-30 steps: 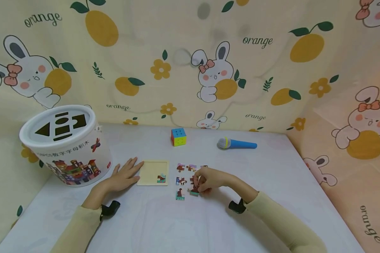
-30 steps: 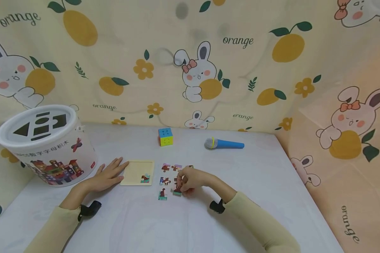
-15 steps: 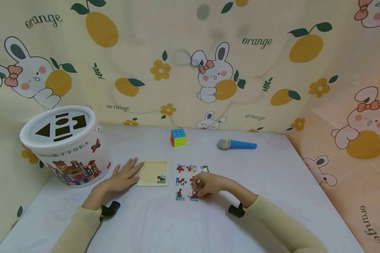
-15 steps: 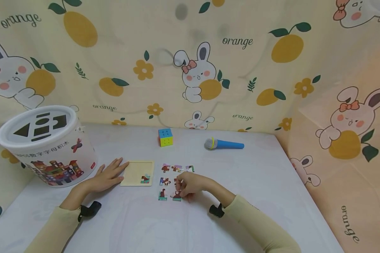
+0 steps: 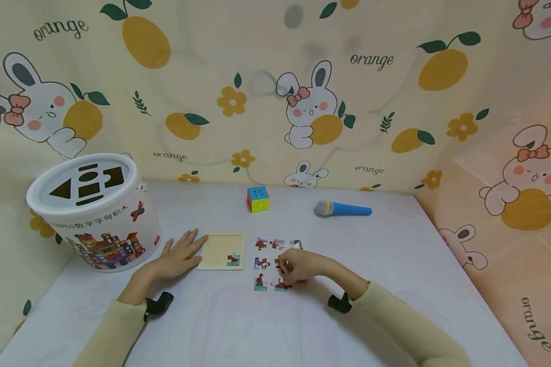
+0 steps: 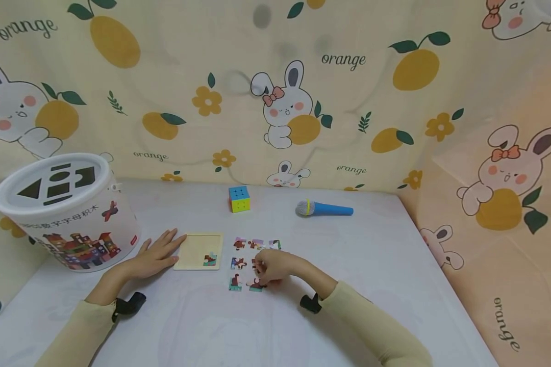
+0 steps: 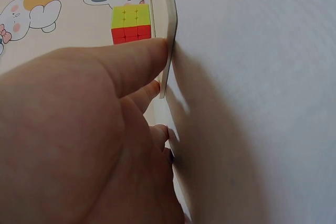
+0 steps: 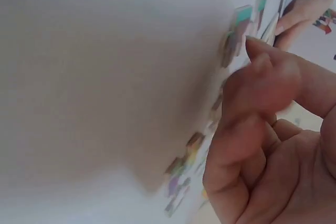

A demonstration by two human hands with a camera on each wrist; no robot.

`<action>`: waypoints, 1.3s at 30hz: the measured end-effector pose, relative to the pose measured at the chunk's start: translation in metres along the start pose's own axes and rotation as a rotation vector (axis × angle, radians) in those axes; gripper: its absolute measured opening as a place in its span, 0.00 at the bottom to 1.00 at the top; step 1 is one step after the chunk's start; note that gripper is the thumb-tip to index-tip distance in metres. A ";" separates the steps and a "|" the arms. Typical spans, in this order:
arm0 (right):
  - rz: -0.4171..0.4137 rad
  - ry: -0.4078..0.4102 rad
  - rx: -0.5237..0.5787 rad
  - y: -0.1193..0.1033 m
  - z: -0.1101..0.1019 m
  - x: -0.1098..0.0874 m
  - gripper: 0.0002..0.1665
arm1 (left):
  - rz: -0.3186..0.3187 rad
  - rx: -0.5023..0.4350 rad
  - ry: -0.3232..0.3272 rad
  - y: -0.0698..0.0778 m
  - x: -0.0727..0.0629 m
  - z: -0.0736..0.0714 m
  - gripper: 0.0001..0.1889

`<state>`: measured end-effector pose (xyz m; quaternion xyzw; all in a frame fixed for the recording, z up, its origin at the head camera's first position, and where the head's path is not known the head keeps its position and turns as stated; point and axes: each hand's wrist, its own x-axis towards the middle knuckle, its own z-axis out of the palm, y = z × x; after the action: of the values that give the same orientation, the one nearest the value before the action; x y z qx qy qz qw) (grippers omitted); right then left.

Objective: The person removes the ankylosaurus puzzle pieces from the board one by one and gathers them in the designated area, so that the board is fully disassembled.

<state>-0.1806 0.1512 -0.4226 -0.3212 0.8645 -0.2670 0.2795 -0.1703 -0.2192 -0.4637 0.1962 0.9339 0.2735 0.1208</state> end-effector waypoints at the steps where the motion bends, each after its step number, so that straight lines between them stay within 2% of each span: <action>1: -0.007 0.010 -0.023 -0.002 0.000 0.003 0.14 | 0.000 0.001 0.001 0.000 0.000 0.000 0.34; 7: -0.048 0.118 -0.098 -0.025 0.001 0.029 0.08 | 0.018 -0.002 0.011 0.002 -0.003 -0.003 0.33; 10: -0.041 0.154 -0.130 -0.036 0.004 0.043 0.11 | 0.017 -0.005 0.009 0.002 -0.002 -0.003 0.33; 17: 0.031 0.149 -0.163 -0.057 0.006 0.072 0.20 | 0.019 -0.004 0.007 0.001 0.000 -0.001 0.33; 24: 0.036 0.144 -0.202 -0.062 0.011 0.095 0.22 | 0.012 -0.008 -0.001 0.002 0.000 -0.001 0.33; 30: 0.064 0.137 -0.169 -0.062 0.014 0.102 0.19 | 0.008 -0.002 -0.005 0.001 0.000 -0.001 0.33; 39: 0.053 0.138 -0.157 -0.062 0.015 0.101 0.17 | 0.014 0.004 -0.002 0.003 0.000 -0.003 0.33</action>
<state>-0.2097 0.0353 -0.4253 -0.3000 0.9082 -0.2123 0.2000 -0.1700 -0.2179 -0.4598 0.2035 0.9329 0.2722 0.1196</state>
